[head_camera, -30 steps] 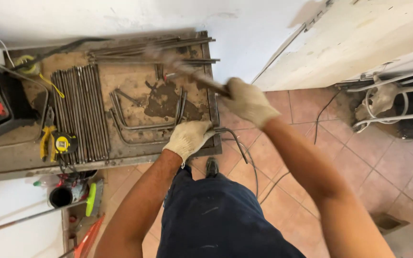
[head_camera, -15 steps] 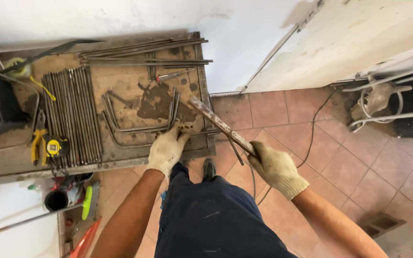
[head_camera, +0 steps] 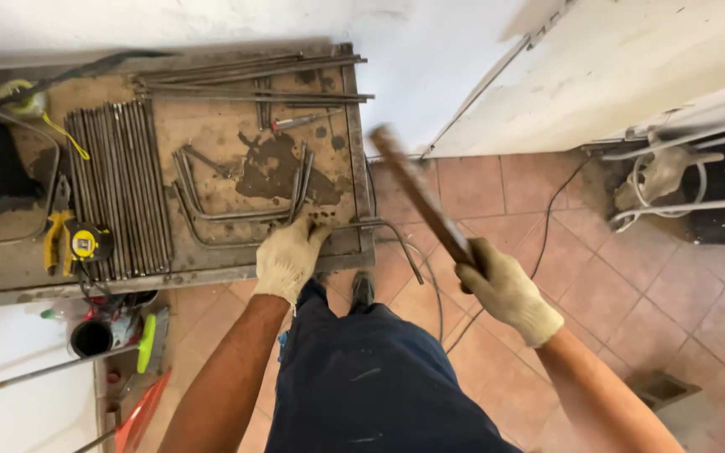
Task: Measuring and bending metal rods into U-shapes using a manual jig and lever on a workbench
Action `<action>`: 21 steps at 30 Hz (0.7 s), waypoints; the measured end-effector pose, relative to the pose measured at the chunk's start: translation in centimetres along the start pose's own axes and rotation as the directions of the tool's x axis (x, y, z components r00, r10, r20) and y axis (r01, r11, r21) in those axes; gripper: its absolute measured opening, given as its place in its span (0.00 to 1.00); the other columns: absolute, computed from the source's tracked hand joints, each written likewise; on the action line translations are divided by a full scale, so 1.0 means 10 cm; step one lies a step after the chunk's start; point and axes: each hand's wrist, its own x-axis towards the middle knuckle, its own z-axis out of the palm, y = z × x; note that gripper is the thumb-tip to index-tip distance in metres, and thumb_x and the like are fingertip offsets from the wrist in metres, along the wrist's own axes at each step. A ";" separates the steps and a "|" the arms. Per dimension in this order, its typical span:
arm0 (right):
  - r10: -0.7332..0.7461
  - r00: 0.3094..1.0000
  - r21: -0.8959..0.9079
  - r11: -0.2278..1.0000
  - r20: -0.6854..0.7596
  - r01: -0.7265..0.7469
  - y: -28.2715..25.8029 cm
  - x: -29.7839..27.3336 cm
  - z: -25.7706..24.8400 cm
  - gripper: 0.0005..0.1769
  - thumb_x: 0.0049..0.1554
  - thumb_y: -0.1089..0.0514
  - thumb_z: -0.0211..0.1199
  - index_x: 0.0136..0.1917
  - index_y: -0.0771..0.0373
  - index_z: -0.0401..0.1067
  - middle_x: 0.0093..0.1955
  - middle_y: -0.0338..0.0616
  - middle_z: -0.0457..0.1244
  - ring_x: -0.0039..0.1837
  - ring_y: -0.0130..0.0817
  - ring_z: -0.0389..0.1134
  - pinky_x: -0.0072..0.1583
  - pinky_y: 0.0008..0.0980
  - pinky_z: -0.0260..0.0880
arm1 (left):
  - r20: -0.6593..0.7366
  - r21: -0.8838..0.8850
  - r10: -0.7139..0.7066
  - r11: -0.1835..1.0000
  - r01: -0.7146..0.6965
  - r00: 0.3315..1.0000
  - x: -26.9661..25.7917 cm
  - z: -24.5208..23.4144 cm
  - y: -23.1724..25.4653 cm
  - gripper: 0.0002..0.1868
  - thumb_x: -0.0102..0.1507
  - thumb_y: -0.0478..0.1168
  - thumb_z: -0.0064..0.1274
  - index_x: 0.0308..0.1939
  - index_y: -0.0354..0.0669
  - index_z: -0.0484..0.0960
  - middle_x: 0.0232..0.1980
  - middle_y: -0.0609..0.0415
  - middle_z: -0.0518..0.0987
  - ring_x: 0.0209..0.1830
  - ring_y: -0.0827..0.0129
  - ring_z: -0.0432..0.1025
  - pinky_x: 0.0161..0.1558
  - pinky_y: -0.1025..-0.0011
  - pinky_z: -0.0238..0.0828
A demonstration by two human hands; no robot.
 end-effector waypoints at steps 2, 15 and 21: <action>0.029 0.999 0.162 0.986 0.024 -0.032 0.26 -0.16 0.11 0.20 0.55 0.50 0.60 0.60 0.57 0.68 0.41 0.55 0.68 0.45 0.49 0.73 0.47 0.51 0.75 | 0.013 -0.013 -0.011 1.000 0.011 1.000 -0.02 -0.03 0.00 0.25 0.67 0.64 0.42 0.54 0.53 0.80 0.52 0.43 0.84 0.58 0.48 0.77 0.60 0.48 0.72; 0.266 0.868 0.610 0.625 0.420 -0.487 1.44 -1.36 0.70 0.12 0.63 0.57 0.54 0.45 0.70 0.67 0.27 0.49 0.53 0.26 0.37 0.52 0.27 0.35 0.51 | -0.050 -0.017 -0.006 1.000 0.005 0.999 0.20 0.22 -0.12 0.25 0.65 0.65 0.40 0.54 0.59 0.81 0.46 0.41 0.84 0.49 0.41 0.77 0.46 0.49 0.71; 0.146 0.911 0.539 0.765 0.387 -0.352 1.21 -1.42 0.64 0.26 0.59 0.41 0.55 0.46 0.70 0.72 0.26 0.48 0.58 0.28 0.36 0.57 0.32 0.34 0.54 | -0.017 -0.038 -0.019 0.999 0.019 1.000 0.07 0.11 0.01 0.30 0.66 0.62 0.38 0.71 0.63 0.70 0.47 0.43 0.84 0.48 0.41 0.76 0.49 0.50 0.70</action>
